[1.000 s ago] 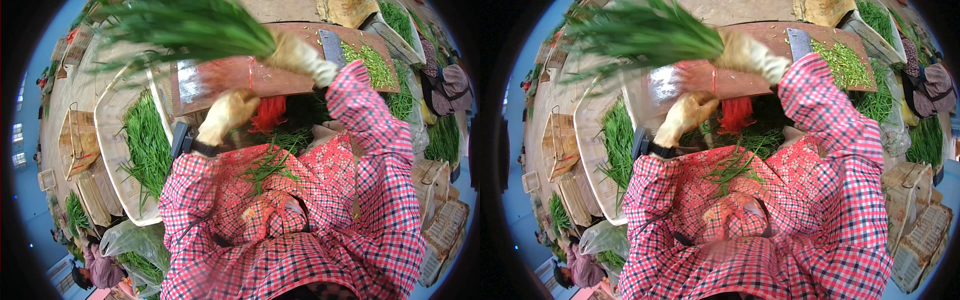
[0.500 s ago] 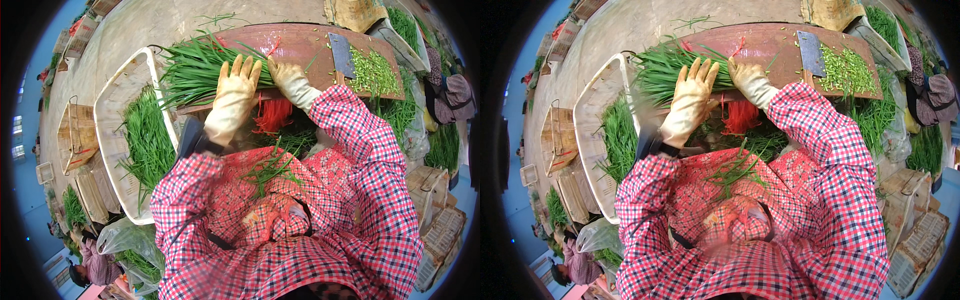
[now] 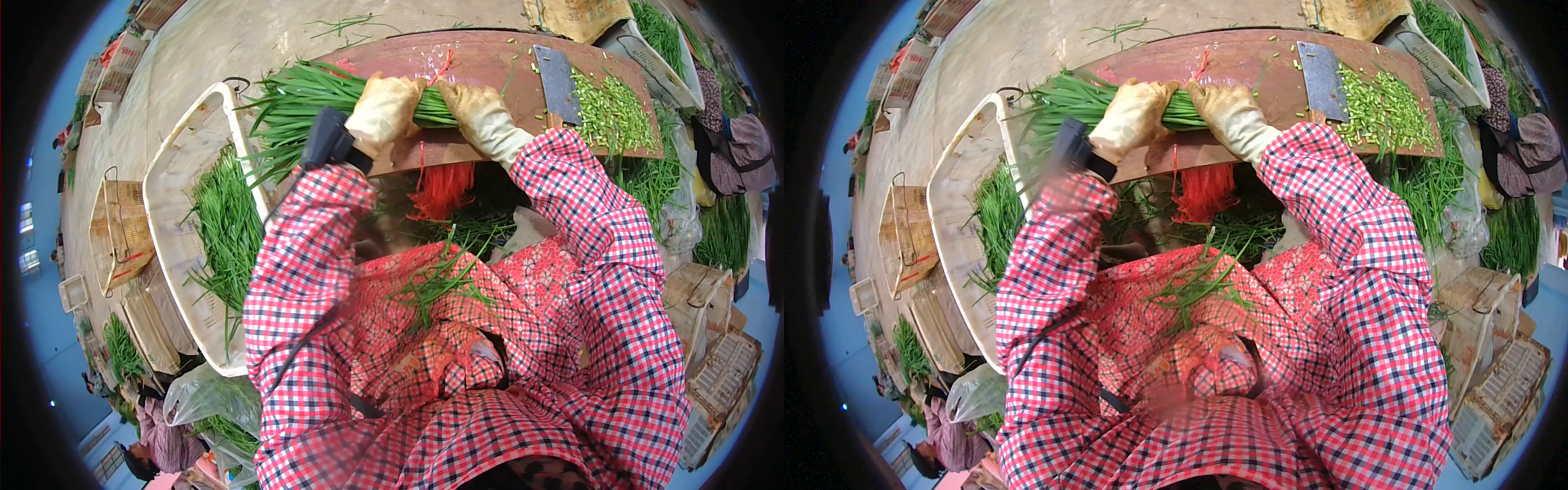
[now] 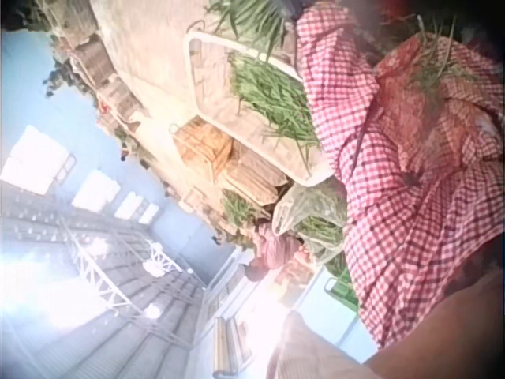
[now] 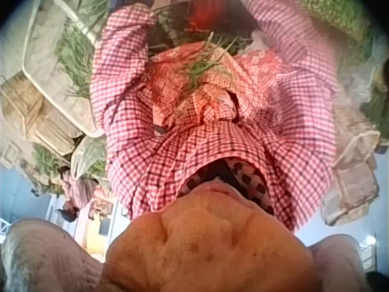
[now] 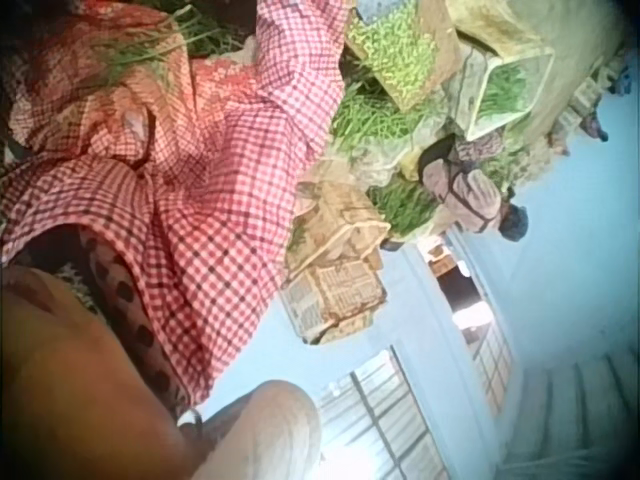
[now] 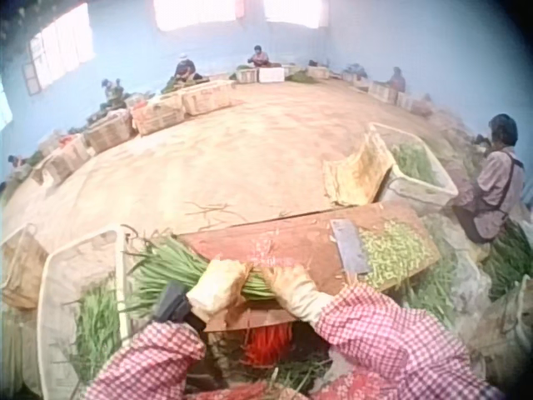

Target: Trim and process large bundles of green onions or similar leafy vegetables in a warehouse setting.

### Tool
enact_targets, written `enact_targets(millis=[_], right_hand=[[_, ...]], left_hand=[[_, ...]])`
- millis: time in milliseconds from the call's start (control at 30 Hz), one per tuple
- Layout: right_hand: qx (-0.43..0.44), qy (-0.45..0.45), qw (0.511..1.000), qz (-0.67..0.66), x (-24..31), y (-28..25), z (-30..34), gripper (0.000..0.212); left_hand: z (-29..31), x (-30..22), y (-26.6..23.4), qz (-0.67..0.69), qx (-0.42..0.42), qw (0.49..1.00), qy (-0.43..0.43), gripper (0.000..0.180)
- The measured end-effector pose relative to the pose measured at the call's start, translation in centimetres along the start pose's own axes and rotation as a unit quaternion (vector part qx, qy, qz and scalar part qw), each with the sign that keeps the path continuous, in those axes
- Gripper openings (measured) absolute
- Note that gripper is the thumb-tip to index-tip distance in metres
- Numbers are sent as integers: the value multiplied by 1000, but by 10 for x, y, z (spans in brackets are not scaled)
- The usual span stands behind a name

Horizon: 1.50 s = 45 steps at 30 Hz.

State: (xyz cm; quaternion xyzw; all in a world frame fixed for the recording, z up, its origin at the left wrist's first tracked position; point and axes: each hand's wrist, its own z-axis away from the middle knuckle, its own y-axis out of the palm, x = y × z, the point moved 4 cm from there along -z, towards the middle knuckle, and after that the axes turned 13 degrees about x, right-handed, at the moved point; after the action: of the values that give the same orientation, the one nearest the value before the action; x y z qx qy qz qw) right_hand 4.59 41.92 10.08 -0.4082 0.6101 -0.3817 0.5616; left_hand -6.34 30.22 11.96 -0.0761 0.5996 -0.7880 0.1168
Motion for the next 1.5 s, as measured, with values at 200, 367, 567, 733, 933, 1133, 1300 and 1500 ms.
enact_targets(millis=[200,367,567,733,933,1133,1300,1500], right_hand=[[80,-75,981,-157,-25,-4,16,74],[182,-56,969,-157,-74,-28,54,76],[135,50,971,-189,-115,-65,50,41],[234,-39,958,-162,-62,-52,-25,44],[222,106,856,-454,-44,-21,-51,37],[69,216,707,-670,-59,-2,-43,20],[75,238,654,-714,-113,-15,11,18],[397,169,857,-282,-172,-56,94,27]], left_hand=[[13,-19,11,11,-144,989,-39,90],[21,-29,10,5,-150,987,-65,95],[20,-32,12,33,-183,981,-63,100],[25,-30,19,56,-217,973,-57,102],[23,-32,23,62,-235,968,-54,106],[22,-28,21,64,-188,979,-49,103],[19,-28,14,32,-164,985,-45,90],[13,-22,11,46,-130,990,-39,84]])
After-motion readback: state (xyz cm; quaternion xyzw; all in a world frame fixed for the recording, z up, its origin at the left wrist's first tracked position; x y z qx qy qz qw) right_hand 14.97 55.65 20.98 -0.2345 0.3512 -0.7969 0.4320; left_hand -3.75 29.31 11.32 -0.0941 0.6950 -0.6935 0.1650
